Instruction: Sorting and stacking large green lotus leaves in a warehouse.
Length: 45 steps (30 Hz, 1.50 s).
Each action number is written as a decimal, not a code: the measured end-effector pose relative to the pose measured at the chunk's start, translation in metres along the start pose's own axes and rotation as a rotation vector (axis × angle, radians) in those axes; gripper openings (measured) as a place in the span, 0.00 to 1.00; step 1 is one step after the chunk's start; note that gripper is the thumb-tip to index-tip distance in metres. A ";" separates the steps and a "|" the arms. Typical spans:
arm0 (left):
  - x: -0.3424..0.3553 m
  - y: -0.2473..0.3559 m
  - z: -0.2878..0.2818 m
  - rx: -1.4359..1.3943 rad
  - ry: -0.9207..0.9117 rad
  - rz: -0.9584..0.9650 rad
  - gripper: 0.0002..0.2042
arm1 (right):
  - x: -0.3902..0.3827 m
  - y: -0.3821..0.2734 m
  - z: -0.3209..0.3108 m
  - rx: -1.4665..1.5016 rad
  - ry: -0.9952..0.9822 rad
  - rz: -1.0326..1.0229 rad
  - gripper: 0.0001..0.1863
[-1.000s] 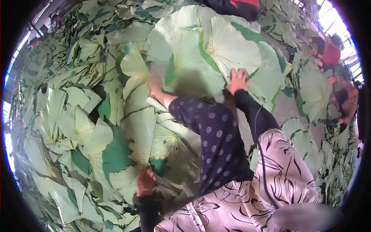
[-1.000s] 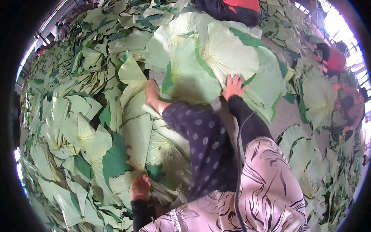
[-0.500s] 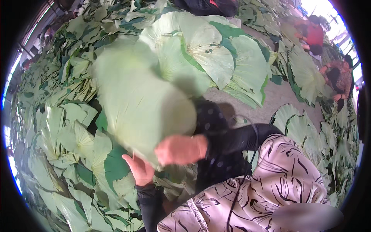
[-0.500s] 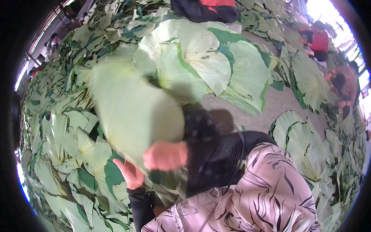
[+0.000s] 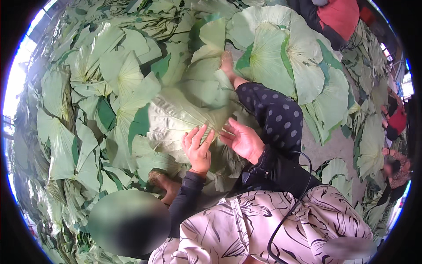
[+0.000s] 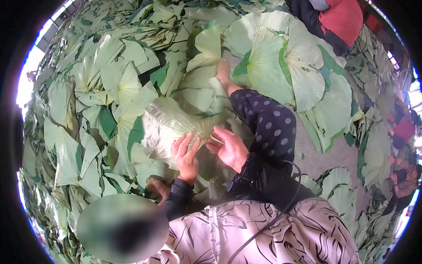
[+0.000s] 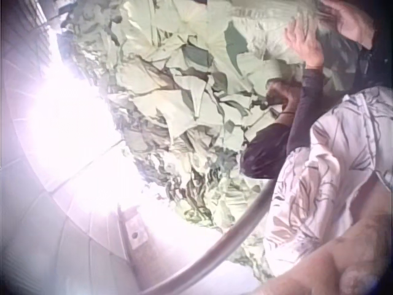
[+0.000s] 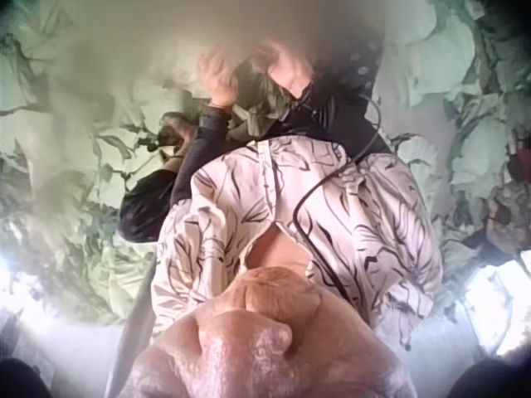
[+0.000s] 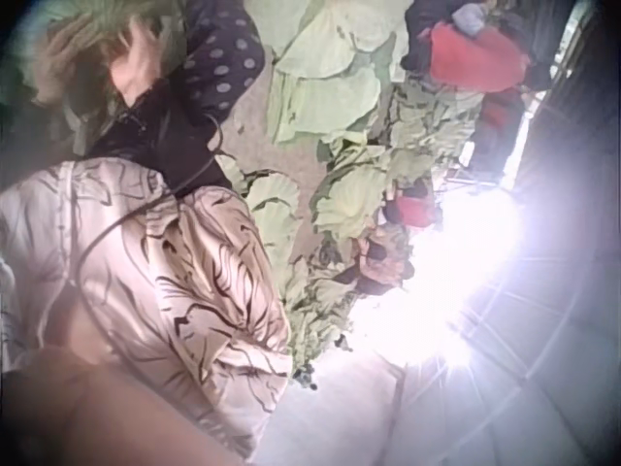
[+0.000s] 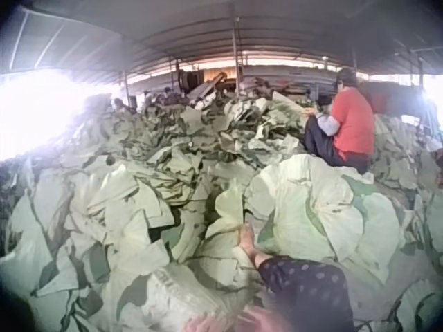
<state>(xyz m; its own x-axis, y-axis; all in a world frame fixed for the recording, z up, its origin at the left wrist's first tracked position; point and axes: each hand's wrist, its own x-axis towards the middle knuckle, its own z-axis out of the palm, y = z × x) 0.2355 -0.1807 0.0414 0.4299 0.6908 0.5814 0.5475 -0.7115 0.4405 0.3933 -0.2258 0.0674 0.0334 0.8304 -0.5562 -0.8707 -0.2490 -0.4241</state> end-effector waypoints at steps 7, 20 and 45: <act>-0.020 0.016 0.017 -0.119 -0.018 0.127 0.18 | 0.007 0.021 -0.014 0.066 0.189 -0.028 0.03; -0.097 -0.109 0.023 -0.044 -0.277 -0.260 0.17 | 0.015 -0.013 -0.031 -0.095 0.165 -0.405 0.15; -0.098 -0.196 0.012 -1.774 0.188 -1.134 0.16 | -0.006 -0.069 -0.021 -0.124 0.102 -0.492 0.18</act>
<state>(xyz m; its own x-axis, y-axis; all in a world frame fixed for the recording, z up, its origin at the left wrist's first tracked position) 0.0951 -0.1076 -0.1100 0.3591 0.8666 -0.3465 -0.6955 0.4961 0.5198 0.4630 -0.2241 0.0853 0.4773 0.8127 -0.3340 -0.6757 0.0965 -0.7308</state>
